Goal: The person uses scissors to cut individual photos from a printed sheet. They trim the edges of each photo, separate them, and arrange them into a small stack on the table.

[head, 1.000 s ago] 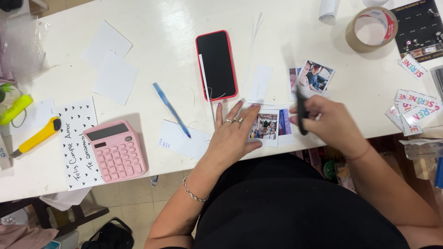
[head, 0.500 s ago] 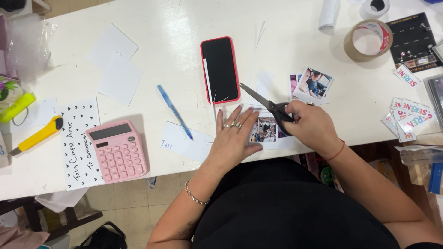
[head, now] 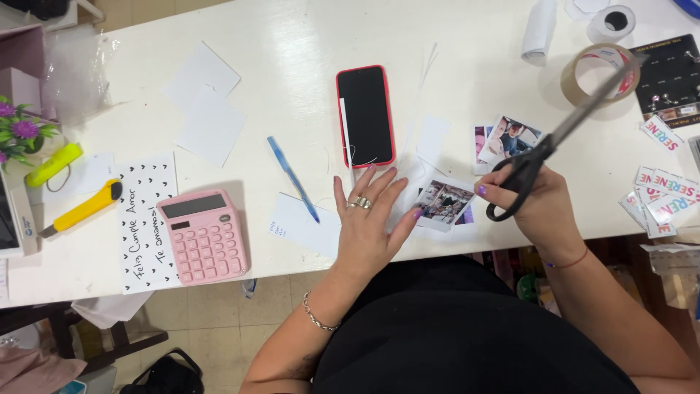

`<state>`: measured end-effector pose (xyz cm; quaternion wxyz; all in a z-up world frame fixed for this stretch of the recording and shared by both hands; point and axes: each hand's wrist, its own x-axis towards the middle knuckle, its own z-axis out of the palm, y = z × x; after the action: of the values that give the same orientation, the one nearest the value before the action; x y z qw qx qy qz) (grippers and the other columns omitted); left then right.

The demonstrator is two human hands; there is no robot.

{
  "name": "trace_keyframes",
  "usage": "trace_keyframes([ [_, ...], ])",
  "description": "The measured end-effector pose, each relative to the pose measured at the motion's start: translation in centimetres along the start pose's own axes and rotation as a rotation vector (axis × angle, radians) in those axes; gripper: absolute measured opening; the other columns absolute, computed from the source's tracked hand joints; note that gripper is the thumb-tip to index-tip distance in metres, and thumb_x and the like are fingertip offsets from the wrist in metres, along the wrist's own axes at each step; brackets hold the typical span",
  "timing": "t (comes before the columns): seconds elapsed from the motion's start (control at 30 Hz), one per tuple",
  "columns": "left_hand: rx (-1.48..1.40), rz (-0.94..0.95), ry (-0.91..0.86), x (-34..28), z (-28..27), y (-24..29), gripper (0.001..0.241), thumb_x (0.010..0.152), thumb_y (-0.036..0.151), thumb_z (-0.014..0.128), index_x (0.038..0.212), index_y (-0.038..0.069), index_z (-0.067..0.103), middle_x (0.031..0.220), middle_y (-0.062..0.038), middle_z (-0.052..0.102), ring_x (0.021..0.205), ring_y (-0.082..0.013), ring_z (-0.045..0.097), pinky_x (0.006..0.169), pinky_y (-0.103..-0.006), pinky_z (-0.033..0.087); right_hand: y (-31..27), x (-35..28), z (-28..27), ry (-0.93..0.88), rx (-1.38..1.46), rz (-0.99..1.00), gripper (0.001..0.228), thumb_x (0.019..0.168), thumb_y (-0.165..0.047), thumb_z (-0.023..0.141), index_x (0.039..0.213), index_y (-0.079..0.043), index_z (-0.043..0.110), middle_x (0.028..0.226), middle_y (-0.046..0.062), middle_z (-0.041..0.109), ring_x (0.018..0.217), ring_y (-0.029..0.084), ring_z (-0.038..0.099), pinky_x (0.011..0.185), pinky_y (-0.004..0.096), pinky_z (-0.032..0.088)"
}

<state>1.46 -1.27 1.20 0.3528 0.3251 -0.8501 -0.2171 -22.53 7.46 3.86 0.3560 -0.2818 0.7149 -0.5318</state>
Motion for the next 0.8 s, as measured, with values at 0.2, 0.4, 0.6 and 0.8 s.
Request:
trace_keyframes([
  [0.2,-0.328,-0.181,-0.034,0.6,0.4,1.2,0.029,0.097,0.024,0.072,0.125,0.020,0.073,0.090,-0.004,0.078,0.094,-0.0266,0.076,0.107,-0.0487,0.048,0.7,-1.0,0.4,0.001,0.276,0.033,0.030,0.076,-0.003,0.090,0.086,-0.005,0.061,0.088,0.015,0.074,0.061,0.012,0.059,0.051,0.021,0.046],
  [0.4,-0.977,-0.644,-0.054,1.3,-0.7,2.8,0.033,0.097,0.018,0.073,0.128,0.008,0.073,0.090,-0.009,0.078,0.074,-0.0062,0.066,0.069,-0.0251,0.059,-1.5,-2.6,1.0,-0.080,0.307,0.034,0.032,0.071,-0.004,0.090,0.083,-0.006,0.061,0.099,0.017,0.077,0.070,0.010,0.067,0.054,0.017,0.050],
  [0.6,-1.034,-0.660,-0.038,1.2,-0.4,3.6,0.033,0.098,0.017,0.072,0.128,0.002,0.072,0.091,-0.011,0.077,0.081,-0.0054,0.066,0.074,-0.0245,0.061,2.2,-2.1,0.0,-0.158,0.439,-0.058,0.028,0.075,-0.002,0.086,0.086,-0.005,0.060,0.099,0.020,0.077,0.069,0.014,0.069,0.053,0.018,0.052],
  [0.8,-1.136,-0.772,-0.075,1.2,-0.3,4.0,0.036,0.098,0.018,0.071,0.128,0.000,0.070,0.088,-0.008,0.075,0.079,-0.0050,0.069,0.071,-0.0205,0.064,1.6,-2.4,-0.1,-0.195,0.448,-0.098,0.027,0.078,-0.004,0.084,0.088,-0.007,0.059,0.102,0.020,0.077,0.071,0.011,0.067,0.055,0.018,0.052],
])
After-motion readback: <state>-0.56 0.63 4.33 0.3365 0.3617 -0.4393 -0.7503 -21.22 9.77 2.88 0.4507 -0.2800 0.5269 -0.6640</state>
